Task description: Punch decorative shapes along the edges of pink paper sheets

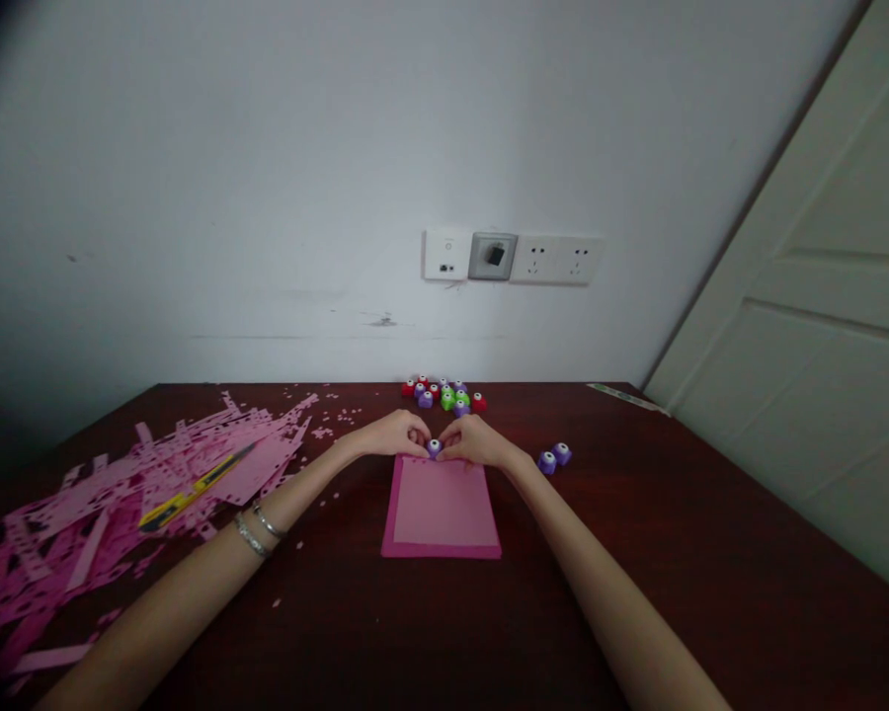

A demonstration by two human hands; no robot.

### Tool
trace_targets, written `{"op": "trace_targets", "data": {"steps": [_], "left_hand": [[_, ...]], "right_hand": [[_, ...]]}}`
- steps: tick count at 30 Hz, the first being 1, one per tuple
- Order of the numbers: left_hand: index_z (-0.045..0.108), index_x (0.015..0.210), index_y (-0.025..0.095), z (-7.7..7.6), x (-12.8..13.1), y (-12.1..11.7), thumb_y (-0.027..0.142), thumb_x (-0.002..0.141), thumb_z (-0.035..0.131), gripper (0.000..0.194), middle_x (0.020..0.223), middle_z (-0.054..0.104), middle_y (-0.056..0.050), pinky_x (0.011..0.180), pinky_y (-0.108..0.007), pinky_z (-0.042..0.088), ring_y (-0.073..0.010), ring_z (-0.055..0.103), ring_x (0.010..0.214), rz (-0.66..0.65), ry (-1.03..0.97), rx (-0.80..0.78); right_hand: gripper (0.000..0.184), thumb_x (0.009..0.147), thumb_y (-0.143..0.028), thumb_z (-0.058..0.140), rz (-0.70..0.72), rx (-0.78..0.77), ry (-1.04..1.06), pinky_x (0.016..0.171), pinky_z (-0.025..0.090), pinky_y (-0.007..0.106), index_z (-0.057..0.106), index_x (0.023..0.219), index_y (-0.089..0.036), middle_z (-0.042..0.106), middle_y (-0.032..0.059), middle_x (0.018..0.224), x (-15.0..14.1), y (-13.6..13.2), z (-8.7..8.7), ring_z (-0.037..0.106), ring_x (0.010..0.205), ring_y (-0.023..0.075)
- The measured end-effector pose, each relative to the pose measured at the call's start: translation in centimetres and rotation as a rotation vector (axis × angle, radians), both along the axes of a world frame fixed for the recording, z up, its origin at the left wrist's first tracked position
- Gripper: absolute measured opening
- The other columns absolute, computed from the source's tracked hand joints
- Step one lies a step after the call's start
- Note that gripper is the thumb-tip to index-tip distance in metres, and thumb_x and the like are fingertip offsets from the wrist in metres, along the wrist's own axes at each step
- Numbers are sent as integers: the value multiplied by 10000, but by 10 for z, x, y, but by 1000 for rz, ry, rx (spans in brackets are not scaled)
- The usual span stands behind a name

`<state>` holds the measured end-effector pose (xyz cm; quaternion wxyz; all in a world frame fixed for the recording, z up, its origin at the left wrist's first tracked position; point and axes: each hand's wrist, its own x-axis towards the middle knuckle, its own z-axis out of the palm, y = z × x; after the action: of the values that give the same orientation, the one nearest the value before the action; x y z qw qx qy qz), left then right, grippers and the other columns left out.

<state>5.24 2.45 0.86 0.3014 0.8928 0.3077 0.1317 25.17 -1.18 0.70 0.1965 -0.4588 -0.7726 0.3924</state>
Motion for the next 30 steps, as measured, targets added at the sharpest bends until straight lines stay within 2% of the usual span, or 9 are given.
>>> {"op": "trace_targets", "data": {"steps": [4, 8, 12, 21, 30], "left_hand": [[676, 801, 126, 1, 0, -1, 313, 661, 666, 234, 620, 600, 3, 528, -200, 351, -98, 515, 563, 4, 28, -3], [660, 837, 125, 8, -4, -5, 305, 634, 685, 272, 659, 620, -9, 535, -207, 361, -111, 537, 582, 53, 92, 19], [657, 707, 136, 14, -11, -12, 227, 630, 668, 119, 625, 619, -7, 557, -213, 368, -109, 538, 569, 44, 214, 31], [647, 700, 154, 6, -8, -14, 236, 583, 714, 158, 589, 582, 15, 543, -216, 357, -106, 505, 538, 74, 269, 79], [659, 668, 143, 7, -8, -13, 232, 567, 724, 149, 595, 601, 4, 542, -218, 364, -113, 516, 552, 92, 278, -8]], "right_hand": [[269, 664, -310, 650, -8, -12, -8, 387, 431, 183, 685, 847, -116, 610, 6, 639, -1, 0, -3, 510, 460, 83], [298, 661, -328, 660, -34, 1, -19, 387, 428, 184, 682, 870, -116, 628, 21, 671, 0, 1, -5, 518, 466, 87], [328, 683, -352, 647, -29, 23, -3, 391, 416, 182, 682, 903, -112, 639, 37, 702, 3, 2, -4, 517, 471, 84], [351, 674, -388, 662, -32, 32, -12, 409, 415, 188, 691, 900, -121, 640, 38, 696, 6, 3, -4, 516, 482, 86], [342, 676, -379, 657, -37, 33, 0, 407, 412, 190, 697, 899, -122, 642, 37, 692, 7, 5, -8, 516, 481, 87]]}}
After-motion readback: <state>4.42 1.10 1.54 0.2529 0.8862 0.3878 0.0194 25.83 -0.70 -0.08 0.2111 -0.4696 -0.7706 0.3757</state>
